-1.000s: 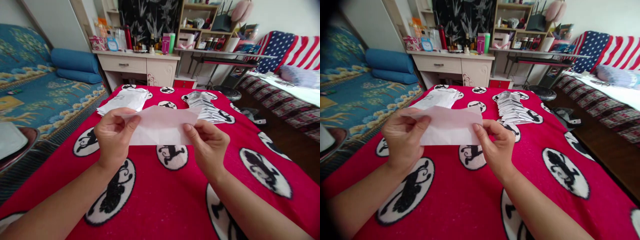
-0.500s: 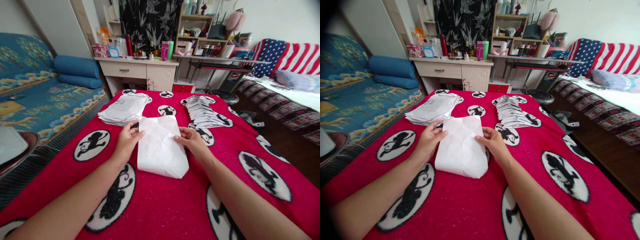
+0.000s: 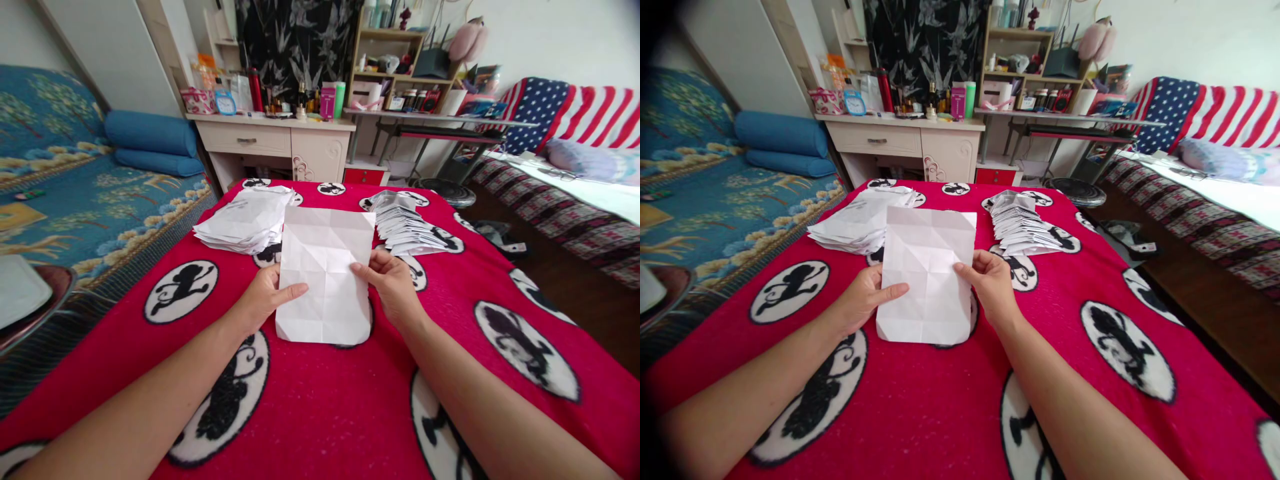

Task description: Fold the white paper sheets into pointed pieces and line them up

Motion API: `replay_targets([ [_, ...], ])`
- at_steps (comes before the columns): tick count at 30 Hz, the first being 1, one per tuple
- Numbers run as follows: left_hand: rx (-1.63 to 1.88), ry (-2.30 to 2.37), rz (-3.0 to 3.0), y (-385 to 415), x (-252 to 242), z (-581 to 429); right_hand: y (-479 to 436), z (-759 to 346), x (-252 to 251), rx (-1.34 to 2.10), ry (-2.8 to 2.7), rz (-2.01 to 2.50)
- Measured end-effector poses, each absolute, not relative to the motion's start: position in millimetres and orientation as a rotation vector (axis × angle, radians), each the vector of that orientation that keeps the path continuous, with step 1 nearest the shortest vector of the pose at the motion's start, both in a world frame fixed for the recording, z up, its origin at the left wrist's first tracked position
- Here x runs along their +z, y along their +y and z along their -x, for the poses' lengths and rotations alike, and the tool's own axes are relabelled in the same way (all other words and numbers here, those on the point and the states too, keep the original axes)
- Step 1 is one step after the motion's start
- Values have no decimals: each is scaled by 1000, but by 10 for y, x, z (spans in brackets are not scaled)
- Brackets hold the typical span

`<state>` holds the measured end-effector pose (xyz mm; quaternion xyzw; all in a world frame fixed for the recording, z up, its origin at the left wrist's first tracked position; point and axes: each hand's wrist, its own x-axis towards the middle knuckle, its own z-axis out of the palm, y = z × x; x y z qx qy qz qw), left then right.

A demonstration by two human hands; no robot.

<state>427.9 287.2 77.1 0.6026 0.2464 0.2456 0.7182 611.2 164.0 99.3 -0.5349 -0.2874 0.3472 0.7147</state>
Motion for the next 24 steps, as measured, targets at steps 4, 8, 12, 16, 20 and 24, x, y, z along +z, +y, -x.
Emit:
replay_targets([
  [4, 538, 521, -1335, 2879, 762, -4277, 1641, -6120, 979, 760, -643, 1212],
  [8, 541, 519, -1340, 2873, 767, -4277, 1640, -6130, 956, 810, -622, 1195],
  [12, 543, 529, -1340, 2868, 778, -4283, 1642, -6130, 937, 830, -612, 1190],
  [16, 548, 535, -1336, 2866, 777, -4283, 1643, -6128, 934, 831, -607, 1203],
  [20, 559, 542, -1314, 2868, 776, -4283, 1641, -6133, 926, 839, -593, 1191],
  [24, 557, 573, -1251, 2884, 788, -4289, 1641, -6156, 895, 882, -555, 1199],
])
